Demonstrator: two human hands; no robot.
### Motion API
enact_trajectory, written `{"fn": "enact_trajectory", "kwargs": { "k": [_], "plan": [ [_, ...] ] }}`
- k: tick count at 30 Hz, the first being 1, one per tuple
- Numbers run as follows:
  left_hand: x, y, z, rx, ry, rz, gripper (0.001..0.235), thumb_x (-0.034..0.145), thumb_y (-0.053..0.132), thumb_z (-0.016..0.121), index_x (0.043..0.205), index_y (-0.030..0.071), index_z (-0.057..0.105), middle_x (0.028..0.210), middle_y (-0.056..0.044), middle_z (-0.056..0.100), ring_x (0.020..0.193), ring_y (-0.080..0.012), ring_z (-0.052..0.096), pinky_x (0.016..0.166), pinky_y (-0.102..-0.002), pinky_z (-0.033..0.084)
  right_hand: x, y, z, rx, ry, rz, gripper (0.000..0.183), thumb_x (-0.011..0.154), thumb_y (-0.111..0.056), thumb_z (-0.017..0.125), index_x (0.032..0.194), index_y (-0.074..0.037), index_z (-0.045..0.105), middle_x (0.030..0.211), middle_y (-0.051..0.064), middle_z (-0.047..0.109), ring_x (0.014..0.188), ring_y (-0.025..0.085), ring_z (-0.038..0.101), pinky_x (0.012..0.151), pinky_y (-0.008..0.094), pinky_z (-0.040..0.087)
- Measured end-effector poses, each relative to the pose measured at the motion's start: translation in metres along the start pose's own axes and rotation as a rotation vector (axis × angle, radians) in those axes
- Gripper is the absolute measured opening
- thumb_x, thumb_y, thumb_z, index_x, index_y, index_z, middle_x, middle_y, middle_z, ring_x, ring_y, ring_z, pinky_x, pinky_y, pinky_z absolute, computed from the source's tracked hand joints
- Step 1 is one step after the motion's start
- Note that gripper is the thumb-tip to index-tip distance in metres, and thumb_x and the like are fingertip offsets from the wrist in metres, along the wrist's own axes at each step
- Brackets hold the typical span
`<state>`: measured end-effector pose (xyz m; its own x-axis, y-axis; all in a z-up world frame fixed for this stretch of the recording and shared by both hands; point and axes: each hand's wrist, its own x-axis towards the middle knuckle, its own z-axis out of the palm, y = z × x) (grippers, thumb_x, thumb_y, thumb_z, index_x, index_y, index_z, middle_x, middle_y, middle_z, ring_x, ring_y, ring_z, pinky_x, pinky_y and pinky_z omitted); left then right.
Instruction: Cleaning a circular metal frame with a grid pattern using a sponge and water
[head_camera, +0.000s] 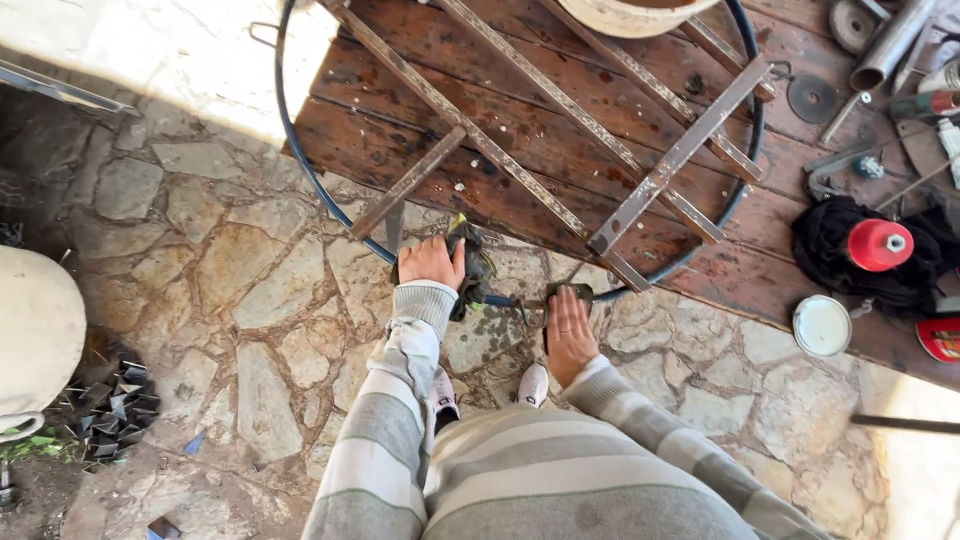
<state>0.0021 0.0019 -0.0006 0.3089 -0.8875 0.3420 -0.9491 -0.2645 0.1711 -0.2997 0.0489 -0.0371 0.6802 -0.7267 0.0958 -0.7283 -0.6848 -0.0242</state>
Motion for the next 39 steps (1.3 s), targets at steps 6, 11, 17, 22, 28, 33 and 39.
{"fn": "enact_trajectory", "kwargs": {
  "k": [6, 11, 17, 22, 28, 33, 39],
  "plan": [
    [-0.002, 0.001, 0.009, 0.013, 0.012, -0.001, 0.046, 0.093, 0.06, 0.049, 0.082, 0.018, 0.064, 0.073, -0.006, 0.07, 0.076, -0.0277, 0.073, 0.078, -0.042, 0.048, 0.014, -0.012, -0.047, -0.29, 0.207, 0.485, 0.079, 0.079, 0.0, 0.053, 0.157, 0.002, 0.035, 0.162, 0.025, 0.037, 0.149, 0.035, 0.036, 0.126, 0.044, 0.024],
    [0.003, -0.002, 0.009, 0.021, 0.007, -0.005, 0.045, 0.093, 0.058, 0.049, 0.081, 0.017, 0.064, 0.073, -0.006, 0.071, 0.076, -0.0279, 0.073, 0.078, -0.042, 0.048, 0.006, 0.002, -0.054, -0.104, 0.285, 0.183, 0.085, 0.073, 0.006, 0.048, 0.156, 0.005, 0.03, 0.163, 0.027, 0.027, 0.151, 0.039, 0.027, 0.126, 0.048, 0.02],
    [0.003, -0.003, 0.007, 0.023, -0.008, -0.003, 0.047, 0.094, 0.059, 0.048, 0.081, 0.018, 0.066, 0.073, -0.006, 0.071, 0.076, -0.0269, 0.073, 0.078, -0.042, 0.049, -0.004, 0.039, -0.046, -0.098, -0.025, 0.038, 0.116, 0.049, -0.009, 0.051, 0.158, 0.008, 0.014, 0.166, 0.031, 0.012, 0.155, 0.043, 0.011, 0.126, 0.051, 0.007],
    [0.003, -0.001, 0.002, 0.029, -0.036, 0.0, 0.047, 0.096, 0.059, 0.047, 0.084, 0.017, 0.067, 0.075, -0.006, 0.073, 0.077, -0.0273, 0.073, 0.08, -0.042, 0.048, -0.004, 0.034, -0.02, 0.021, 0.005, 0.002, 0.119, 0.047, -0.016, 0.055, 0.159, 0.002, 0.021, 0.167, 0.022, 0.02, 0.155, 0.038, 0.019, 0.125, 0.048, 0.018],
    [0.0, 0.0, 0.002, 0.01, -0.035, -0.008, 0.048, 0.096, 0.059, 0.048, 0.082, 0.018, 0.065, 0.075, -0.006, 0.072, 0.078, -0.027, 0.074, 0.079, -0.042, 0.048, 0.002, 0.039, -0.056, -0.169, 0.307, -0.1, 0.079, 0.061, -0.011, 0.058, 0.139, 0.0, 0.057, 0.131, 0.023, 0.063, 0.123, 0.038, 0.061, 0.107, 0.047, 0.046],
    [-0.001, 0.001, -0.001, -0.009, -0.058, -0.021, 0.048, 0.098, 0.06, 0.047, 0.082, 0.018, 0.064, 0.076, -0.006, 0.072, 0.08, -0.0275, 0.074, 0.08, -0.041, 0.048, -0.006, 0.069, 0.004, -0.104, -0.119, -0.035, 0.086, 0.059, -0.001, 0.068, 0.142, 0.006, 0.047, 0.123, 0.028, 0.063, 0.113, 0.043, 0.063, 0.102, 0.048, 0.049],
    [0.0, 0.003, -0.007, -0.007, -0.08, -0.034, 0.05, 0.099, 0.061, 0.045, 0.083, 0.018, 0.063, 0.076, -0.006, 0.072, 0.081, -0.0274, 0.074, 0.081, -0.041, 0.049, 0.002, 0.082, 0.014, -0.168, -0.152, -0.013, 0.076, 0.062, -0.011, 0.07, 0.134, 0.0, 0.052, 0.118, 0.022, 0.066, 0.107, 0.036, 0.065, 0.093, 0.045, 0.052]
  ]
}}
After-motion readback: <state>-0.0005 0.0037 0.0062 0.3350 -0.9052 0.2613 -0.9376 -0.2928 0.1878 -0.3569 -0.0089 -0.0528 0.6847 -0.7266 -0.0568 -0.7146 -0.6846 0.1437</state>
